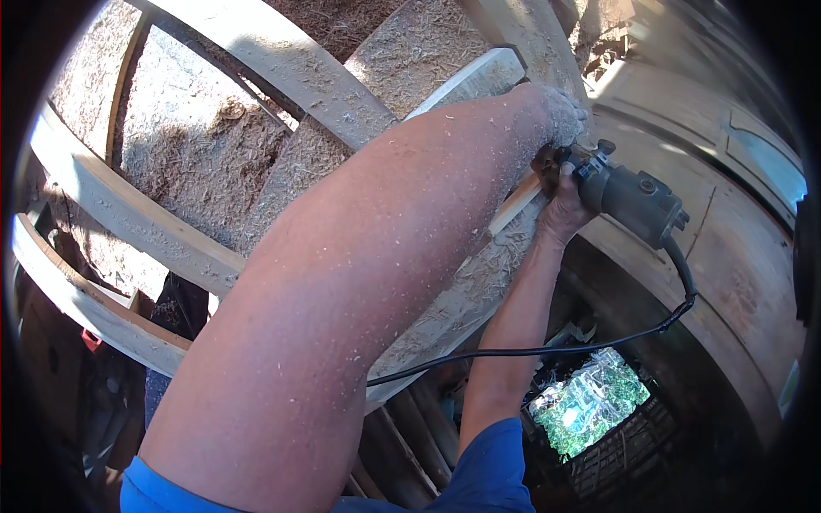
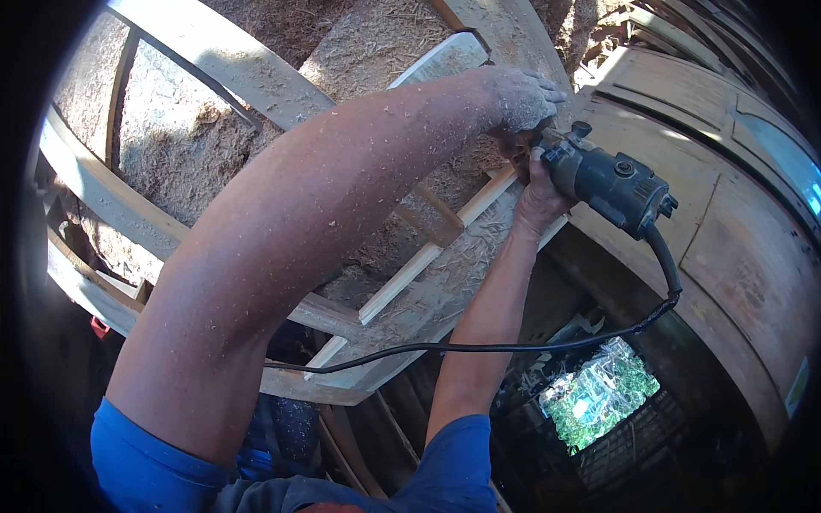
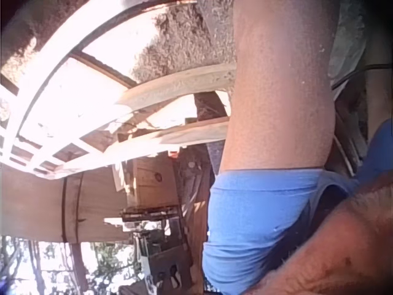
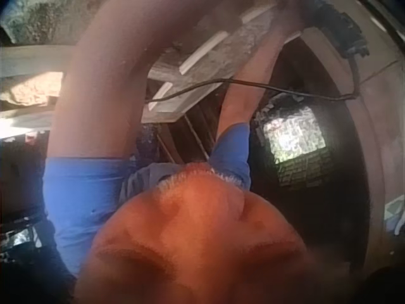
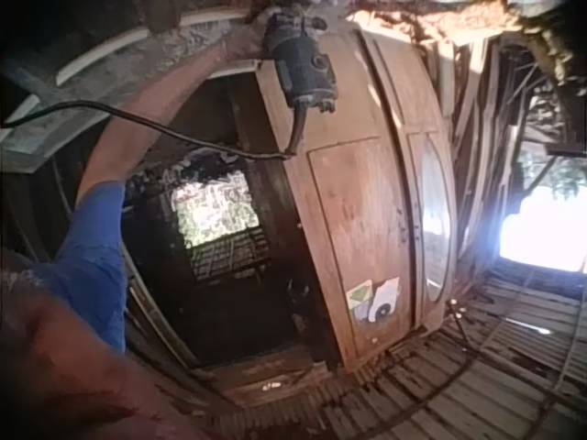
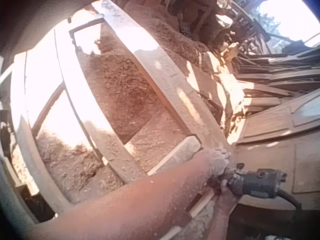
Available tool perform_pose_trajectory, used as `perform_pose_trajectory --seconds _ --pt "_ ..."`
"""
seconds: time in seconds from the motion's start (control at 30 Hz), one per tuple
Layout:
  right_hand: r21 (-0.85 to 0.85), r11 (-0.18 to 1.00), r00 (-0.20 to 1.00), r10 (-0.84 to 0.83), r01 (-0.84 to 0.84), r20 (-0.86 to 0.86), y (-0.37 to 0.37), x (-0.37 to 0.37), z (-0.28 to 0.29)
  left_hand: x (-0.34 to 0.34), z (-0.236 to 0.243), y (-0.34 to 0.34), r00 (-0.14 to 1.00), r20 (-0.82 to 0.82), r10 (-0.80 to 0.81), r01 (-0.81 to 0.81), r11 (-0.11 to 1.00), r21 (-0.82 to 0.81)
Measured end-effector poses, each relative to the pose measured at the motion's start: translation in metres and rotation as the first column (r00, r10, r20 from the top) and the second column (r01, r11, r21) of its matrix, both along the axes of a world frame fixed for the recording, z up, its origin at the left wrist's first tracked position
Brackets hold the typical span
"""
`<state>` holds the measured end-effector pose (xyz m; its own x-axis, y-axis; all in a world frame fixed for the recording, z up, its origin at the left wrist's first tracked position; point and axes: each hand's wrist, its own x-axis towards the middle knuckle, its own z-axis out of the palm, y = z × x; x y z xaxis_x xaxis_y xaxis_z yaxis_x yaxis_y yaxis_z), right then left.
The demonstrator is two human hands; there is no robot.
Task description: The person uses a handheld power router to smooth the inner edges of a wooden frame, moving the tool along the wood while sawdust accumulates on their hands and the workspace.
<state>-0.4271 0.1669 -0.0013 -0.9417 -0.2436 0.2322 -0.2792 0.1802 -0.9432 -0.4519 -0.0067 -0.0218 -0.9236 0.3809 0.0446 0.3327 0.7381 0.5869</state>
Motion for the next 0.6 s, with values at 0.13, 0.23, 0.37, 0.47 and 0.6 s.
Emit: perform_pose_trajectory --seconds 0.13,0.23,0.37,0.47,0.6 --pt "0.036 0.999 1.000 0.009 -0.008 -0.005 -0.001 -0.004 -0.002 0.002 -0.005 -0.002 0.998 -0.067 0.013 -0.016 0.999 -0.050" --pt "0.053 0.998 0.999 -0.020 0.022 -0.027 0.005 -0.006 0.000 0.009 0.018 -0.005 0.997 -0.061 -0.042 0.035 0.993 -0.112" --pt "0.069 0.997 0.995 -0.034 0.041 -0.094 0.001 -0.004 0.000 0.017 0.028 -0.012 0.998 -0.001 -0.062 0.061 0.983 -0.173" --pt "0.082 0.995 0.988 -0.047 0.059 -0.146 0.001 -0.005 0.004 0.020 0.025 -0.005 0.997 -0.058 0.048 -0.055 0.989 -0.138" --pt "0.090 0.994 0.998 -0.062 0.060 0.019 0.010 -0.003 0.002 0.020 0.021 -0.003 0.997 -0.045 0.054 -0.060 0.988 -0.143"
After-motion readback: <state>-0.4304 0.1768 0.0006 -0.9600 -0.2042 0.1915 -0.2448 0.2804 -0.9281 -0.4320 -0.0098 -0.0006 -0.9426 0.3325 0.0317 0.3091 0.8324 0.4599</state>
